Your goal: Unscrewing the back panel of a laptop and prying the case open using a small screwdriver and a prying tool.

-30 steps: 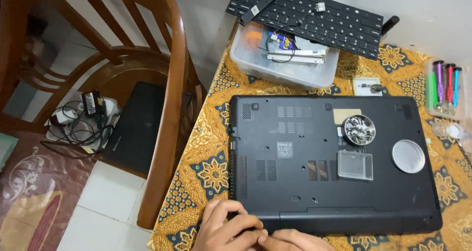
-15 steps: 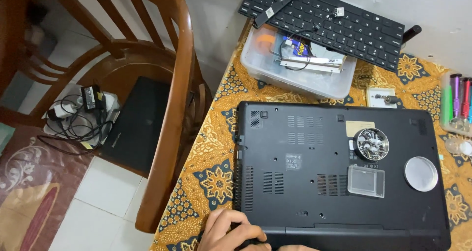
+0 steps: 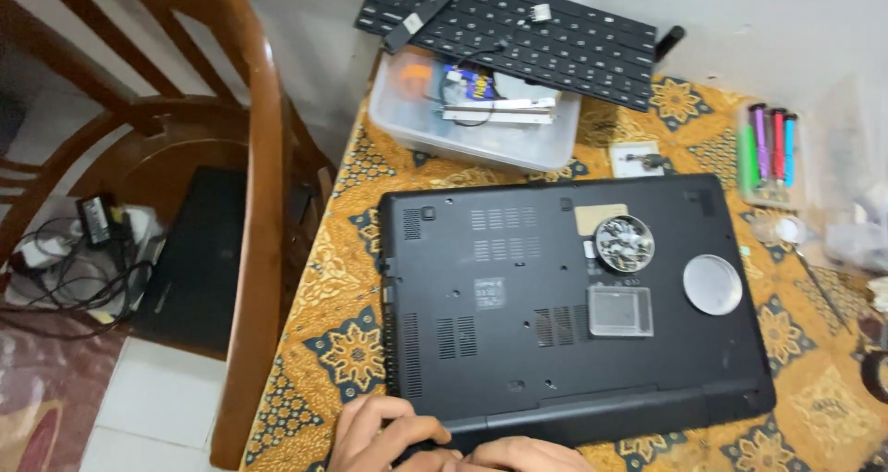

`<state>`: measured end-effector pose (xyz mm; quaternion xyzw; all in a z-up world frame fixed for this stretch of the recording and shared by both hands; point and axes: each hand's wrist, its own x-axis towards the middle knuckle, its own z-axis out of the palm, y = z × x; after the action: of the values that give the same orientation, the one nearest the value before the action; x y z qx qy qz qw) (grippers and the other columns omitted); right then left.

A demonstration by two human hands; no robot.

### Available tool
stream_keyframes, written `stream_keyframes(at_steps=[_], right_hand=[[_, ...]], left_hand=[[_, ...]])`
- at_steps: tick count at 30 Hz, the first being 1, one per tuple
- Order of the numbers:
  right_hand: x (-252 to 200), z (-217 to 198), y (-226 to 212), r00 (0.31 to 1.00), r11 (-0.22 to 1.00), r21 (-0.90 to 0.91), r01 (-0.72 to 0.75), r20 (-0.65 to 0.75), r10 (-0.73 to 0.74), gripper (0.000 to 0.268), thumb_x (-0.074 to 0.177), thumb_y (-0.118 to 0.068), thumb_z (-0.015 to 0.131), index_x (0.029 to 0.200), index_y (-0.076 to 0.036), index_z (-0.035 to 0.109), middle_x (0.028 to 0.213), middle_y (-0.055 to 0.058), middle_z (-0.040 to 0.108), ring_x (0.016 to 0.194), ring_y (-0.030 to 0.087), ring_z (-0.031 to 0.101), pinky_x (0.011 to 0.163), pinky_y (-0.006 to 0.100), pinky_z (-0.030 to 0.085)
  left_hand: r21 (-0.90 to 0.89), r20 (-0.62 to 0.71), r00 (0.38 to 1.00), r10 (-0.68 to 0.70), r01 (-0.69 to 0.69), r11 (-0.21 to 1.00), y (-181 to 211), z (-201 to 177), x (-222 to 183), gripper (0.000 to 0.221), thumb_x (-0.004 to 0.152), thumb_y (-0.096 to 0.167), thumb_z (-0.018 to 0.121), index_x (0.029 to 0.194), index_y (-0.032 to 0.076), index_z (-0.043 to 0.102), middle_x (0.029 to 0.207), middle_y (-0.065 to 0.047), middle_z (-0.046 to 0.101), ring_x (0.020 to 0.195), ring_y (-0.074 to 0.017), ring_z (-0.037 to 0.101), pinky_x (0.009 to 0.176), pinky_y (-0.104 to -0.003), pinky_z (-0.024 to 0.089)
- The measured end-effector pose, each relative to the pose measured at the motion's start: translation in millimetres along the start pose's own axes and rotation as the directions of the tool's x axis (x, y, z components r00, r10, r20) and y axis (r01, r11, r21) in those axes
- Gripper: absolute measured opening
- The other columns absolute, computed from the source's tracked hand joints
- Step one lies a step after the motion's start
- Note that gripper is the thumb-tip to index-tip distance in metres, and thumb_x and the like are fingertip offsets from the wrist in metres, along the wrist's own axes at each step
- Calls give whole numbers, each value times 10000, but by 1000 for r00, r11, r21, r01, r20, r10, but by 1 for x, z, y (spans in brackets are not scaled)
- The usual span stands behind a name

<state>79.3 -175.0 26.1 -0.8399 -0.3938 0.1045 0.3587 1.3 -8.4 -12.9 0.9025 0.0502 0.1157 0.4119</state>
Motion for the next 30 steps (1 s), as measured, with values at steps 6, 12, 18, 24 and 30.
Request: stream_keyframes(at_steps=[6,12,18,24,30], right_hand=[[-7,-6,8,989,968,250,30,132,-65,371,1112,-377,480,1085,-98,723,975,52,704,831,218,702,766,346,612],[1,-42,2,942,932,355,68,286,-177,402,1131,-328,435,1392,-43,548,1331,152,618,1243,325,605,1029,483,523],[-10,-18,35,939,853,469,229,126,-321,288,1089,-147,582,1325,17,572,1229,245,642,1081,373,693,913,464,576],[2,-37,11,956,874,449,184,127,-266,302,1061,-171,589,1305,4,623,1216,227,702,1074,345,736,932,463,586],[1,-29,-12,1000,896,443,3,-4,-2,188,964,-229,712,1054,-84,790,977,69,821,893,191,827,855,305,621]], left_hand=[[90,-3,998,68,-68,994,-2,-1,-1,291,964,472,601,809,321,795,970,116,757,869,-175,631,883,-457,441],[154,-109,993,37,-19,988,-6,13,-4,336,955,461,538,722,325,740,935,135,765,836,-185,610,853,-439,444],[-38,-21,997,74,-75,996,-10,-5,7,266,909,422,663,728,323,832,954,120,768,819,-149,619,791,-368,439],[-189,190,966,178,-141,972,-35,-13,6,128,932,276,724,996,270,834,1164,16,754,986,-231,629,881,-455,466],[-123,145,921,362,-346,930,-24,-64,47,132,895,164,745,1005,114,797,1098,-44,795,981,-234,704,882,-425,513]])
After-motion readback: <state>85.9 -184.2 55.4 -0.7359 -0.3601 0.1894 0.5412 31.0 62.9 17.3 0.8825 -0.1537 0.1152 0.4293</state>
